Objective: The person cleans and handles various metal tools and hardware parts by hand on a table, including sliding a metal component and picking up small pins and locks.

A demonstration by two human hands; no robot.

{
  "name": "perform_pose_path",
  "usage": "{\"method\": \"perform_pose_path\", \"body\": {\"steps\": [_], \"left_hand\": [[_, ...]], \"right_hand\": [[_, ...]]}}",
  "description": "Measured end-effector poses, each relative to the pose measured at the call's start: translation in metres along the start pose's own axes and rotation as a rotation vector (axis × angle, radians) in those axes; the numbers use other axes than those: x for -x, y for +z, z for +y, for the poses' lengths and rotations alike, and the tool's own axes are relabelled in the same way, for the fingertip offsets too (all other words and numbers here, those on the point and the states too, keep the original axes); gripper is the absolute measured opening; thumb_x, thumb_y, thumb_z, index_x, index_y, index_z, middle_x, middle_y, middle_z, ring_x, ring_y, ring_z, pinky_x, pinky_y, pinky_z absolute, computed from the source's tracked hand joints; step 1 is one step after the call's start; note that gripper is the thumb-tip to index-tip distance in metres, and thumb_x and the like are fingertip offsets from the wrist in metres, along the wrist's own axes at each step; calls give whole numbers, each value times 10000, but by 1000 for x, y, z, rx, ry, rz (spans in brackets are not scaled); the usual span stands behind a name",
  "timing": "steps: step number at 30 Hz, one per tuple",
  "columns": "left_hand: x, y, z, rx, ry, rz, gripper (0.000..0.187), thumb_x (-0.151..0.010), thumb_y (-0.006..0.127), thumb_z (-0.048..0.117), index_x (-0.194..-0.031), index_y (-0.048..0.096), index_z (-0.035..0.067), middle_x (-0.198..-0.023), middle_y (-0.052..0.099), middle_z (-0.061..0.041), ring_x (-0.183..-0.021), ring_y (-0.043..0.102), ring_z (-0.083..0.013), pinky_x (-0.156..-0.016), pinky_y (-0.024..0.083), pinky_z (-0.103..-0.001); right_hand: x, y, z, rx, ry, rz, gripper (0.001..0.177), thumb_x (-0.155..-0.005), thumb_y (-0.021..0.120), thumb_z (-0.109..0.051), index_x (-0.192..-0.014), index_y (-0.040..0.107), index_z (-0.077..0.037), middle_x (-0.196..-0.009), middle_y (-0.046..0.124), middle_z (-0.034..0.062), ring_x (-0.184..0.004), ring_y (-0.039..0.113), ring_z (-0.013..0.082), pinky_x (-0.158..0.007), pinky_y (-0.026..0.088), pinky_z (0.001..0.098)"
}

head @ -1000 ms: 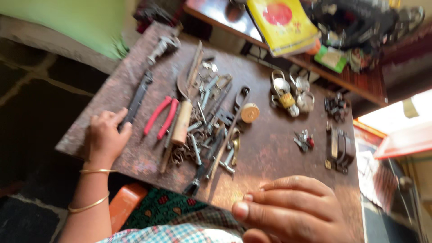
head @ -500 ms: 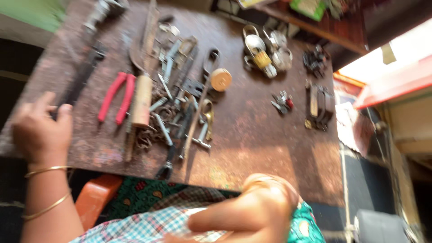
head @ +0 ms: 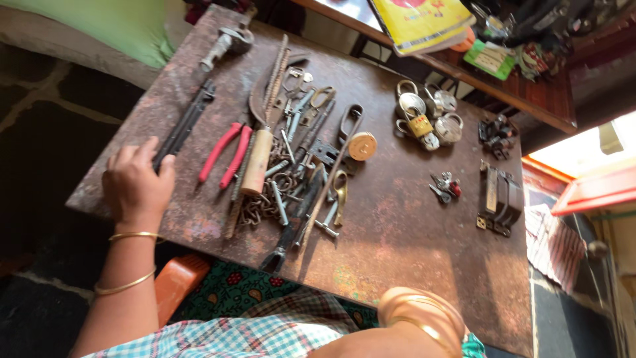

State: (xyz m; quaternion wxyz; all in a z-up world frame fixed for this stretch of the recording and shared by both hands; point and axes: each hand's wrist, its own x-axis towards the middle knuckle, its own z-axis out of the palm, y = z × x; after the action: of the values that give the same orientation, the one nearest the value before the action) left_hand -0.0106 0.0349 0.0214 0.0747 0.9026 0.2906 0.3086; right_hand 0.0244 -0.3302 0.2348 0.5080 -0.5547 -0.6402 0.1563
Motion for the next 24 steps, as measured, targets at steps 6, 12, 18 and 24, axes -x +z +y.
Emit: {"method": "perform_pose_path", "body": {"steps": [6, 12, 18, 24], "left_hand": [[-1, -5, 20, 216, 104, -3, 369, -963, 726, 244, -1288, 720, 69, -1183, 705, -133, -1105, 646, -328, -999, 511, -471], [12, 26, 53, 402, 225, -272, 678, -1021, 637, 453, -1482, 492, -23, -1496, 526, -256, -1389, 469, -371, -1172, 311, -517], [9, 34, 40, 372, 230, -287, 885, -928, 515, 645, -1559, 354, 46, -1564, 435, -213, -1464, 377, -350, -1210, 182, -552], [6, 36, 34, 406, 270, -326, 936, -912, 486, 696, -1568, 332, 47, -1547, 436, -199, -1463, 341, -361, -1206, 177, -537]], "right_hand": [[-24, -9, -7, -4, -19, -210, 253, -946, 727, -245, -1159, 711, -109, -1028, 752, 67, -846, 719, 206, -766, 588, 332], [-63, -17, -7, -55, -27, -503, 303, -964, 717, -262, -1220, 688, -102, -1067, 747, 79, -885, 717, 237, -803, 588, 363], [-87, -11, 85, 397, 124, -429, 275, -965, 696, -170, -1217, 678, -62, -1071, 728, 125, -972, 716, 309, -863, 584, 399], [-86, -46, 181, 694, 406, 2, 246, -920, 688, -107, -1163, 710, -70, -1069, 743, 104, -944, 737, 268, -838, 590, 377]]}}
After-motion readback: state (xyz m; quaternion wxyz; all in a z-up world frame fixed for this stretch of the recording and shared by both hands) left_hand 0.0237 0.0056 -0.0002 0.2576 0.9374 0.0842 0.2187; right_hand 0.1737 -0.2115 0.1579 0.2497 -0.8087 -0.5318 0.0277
